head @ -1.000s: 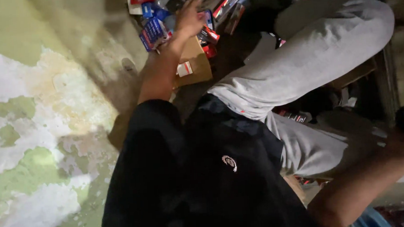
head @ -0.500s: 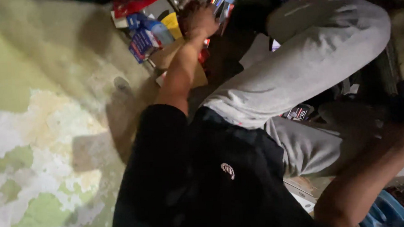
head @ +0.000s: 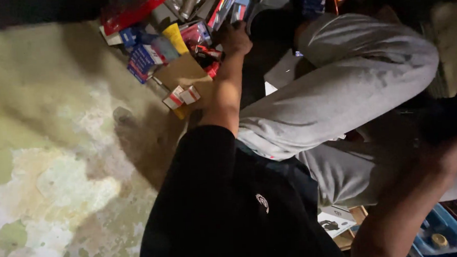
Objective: The recorder is using a cloth to wipe down a small product box in a cluttered storage area.
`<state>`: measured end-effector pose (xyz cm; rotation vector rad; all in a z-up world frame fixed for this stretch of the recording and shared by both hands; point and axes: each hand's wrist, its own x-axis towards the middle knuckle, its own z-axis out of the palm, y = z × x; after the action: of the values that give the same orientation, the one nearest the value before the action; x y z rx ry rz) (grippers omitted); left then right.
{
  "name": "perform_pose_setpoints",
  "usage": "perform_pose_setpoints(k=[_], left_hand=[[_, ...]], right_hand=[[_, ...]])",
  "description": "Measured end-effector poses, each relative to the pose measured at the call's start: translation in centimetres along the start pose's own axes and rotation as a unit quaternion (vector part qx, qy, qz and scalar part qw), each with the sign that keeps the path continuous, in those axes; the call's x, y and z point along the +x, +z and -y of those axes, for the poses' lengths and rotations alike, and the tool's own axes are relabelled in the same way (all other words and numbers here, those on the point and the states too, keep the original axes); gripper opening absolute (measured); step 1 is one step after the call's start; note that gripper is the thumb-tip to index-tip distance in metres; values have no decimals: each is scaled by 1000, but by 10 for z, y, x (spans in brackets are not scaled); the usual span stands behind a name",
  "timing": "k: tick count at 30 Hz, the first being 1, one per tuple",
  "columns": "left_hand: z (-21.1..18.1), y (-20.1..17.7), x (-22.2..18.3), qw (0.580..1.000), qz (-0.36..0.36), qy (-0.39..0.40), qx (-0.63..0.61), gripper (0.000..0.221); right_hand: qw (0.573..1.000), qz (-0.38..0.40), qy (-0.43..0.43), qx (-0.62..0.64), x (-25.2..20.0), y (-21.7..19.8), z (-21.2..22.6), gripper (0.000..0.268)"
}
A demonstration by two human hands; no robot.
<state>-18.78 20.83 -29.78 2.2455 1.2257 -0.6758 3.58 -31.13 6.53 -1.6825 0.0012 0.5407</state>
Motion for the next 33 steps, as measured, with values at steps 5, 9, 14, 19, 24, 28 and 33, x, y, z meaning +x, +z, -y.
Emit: perform_pose_setpoints(k=[5,9,14,19,24,28,33], left_hand=[[5,18,5,999,37,-22,-30,70],[9,11,5,985,-116,96,-81,77],[12,-8,-6,948,-182,132,-227,57],[8,-35,-15,908,-149,129,-369,55],[-19,-70,-21,807,-178,259,-501,65],[-84,-167,-67,656,-104,356,-658,83],[-174,-258,-136,609,23,445,-656,95]], right_hand=[[1000,-5,9,26,-7,-1,-41,42],[998,-27,-41,-29,-6,35,-16,30],[996,11,47,78,-3,58,-3,34],[998,-38,-40,25,-6,59,-8,24],[992,-74,-106,-6,-8,59,-12,22],[987,-107,-121,3,7,67,-8,31],[977,-116,-162,73,12,127,50,50]])
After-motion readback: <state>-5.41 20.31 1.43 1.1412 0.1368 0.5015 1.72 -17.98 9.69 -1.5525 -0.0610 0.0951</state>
